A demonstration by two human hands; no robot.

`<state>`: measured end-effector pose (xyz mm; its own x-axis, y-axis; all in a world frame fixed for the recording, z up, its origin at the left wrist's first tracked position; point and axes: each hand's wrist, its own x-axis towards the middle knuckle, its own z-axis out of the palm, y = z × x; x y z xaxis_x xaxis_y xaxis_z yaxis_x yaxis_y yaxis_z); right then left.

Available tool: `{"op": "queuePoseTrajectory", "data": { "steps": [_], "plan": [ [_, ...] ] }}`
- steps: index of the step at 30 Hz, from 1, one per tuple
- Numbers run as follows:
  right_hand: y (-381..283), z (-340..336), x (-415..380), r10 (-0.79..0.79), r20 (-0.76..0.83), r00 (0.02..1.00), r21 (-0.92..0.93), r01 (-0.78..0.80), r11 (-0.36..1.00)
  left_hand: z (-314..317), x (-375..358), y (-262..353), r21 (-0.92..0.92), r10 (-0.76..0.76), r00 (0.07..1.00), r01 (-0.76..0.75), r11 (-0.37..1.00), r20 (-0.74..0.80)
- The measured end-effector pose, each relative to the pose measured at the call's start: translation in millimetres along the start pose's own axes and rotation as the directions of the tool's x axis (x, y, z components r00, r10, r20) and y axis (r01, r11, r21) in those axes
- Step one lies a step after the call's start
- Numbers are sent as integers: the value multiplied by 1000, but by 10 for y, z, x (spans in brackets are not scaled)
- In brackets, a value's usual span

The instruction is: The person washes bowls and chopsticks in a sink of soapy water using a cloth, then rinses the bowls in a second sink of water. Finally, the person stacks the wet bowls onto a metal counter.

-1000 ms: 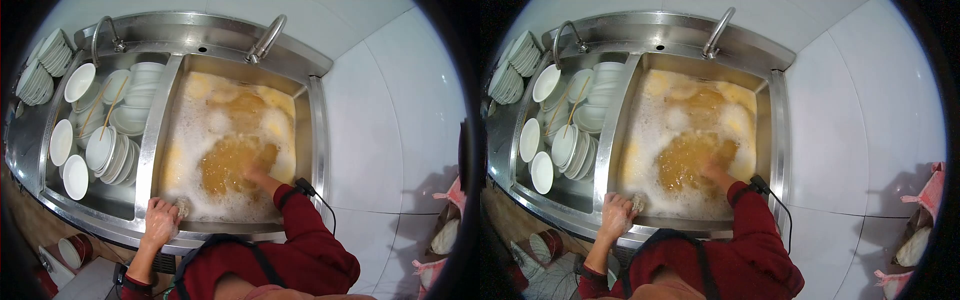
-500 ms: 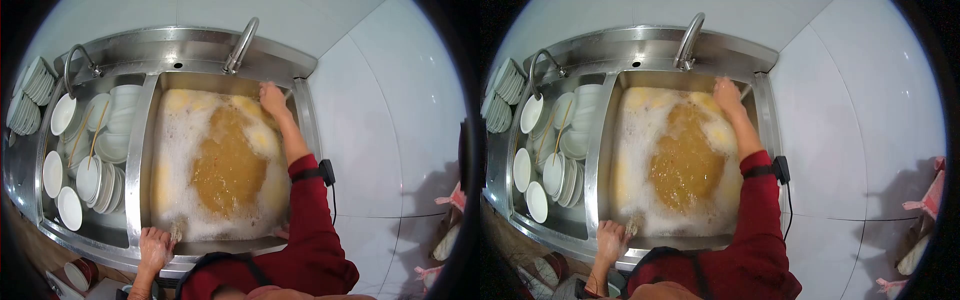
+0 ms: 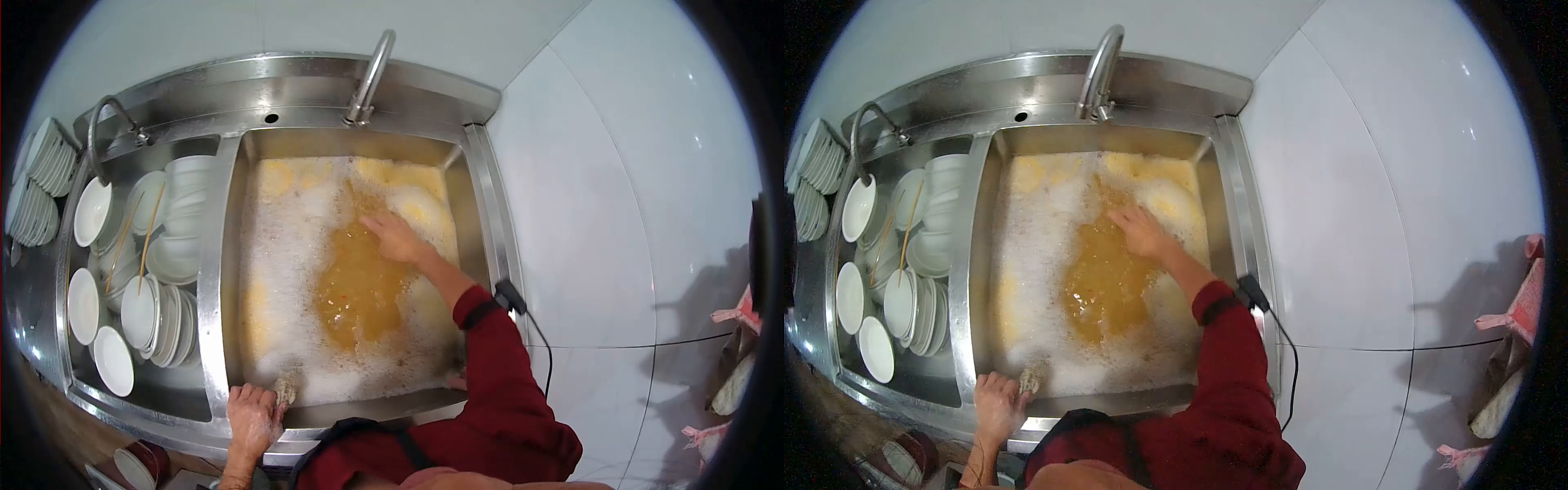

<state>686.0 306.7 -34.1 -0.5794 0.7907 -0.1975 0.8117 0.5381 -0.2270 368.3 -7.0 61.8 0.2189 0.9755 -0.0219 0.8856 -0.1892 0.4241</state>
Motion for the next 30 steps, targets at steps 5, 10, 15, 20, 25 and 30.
{"op": "queuePoseTrajectory", "data": {
  "steps": [5,10,15,20,25,30],
  "plan": [
    [-386,379,-617,73,19,997,-311,-63,948,17,-48,-34,42,12,1000,-12,999,15],
    [-310,416,-426,86,481,873,658,-424,622,162,-82,-162,78,35,999,-35,996,10],
    [4,322,213,297,153,943,731,-310,608,120,-271,-207,37,9,996,-6,999,-89],
    [469,-309,328,112,-581,806,109,-59,992,191,-109,-160,11,30,999,-29,1000,-28],
    [1080,-918,166,330,-681,654,-95,-525,846,12,-48,-52,58,14,1000,-14,998,3],
    [1639,-1066,217,478,-584,657,-56,-619,783,84,-4,-62,83,-29,999,28,996,14]
  ]
}}
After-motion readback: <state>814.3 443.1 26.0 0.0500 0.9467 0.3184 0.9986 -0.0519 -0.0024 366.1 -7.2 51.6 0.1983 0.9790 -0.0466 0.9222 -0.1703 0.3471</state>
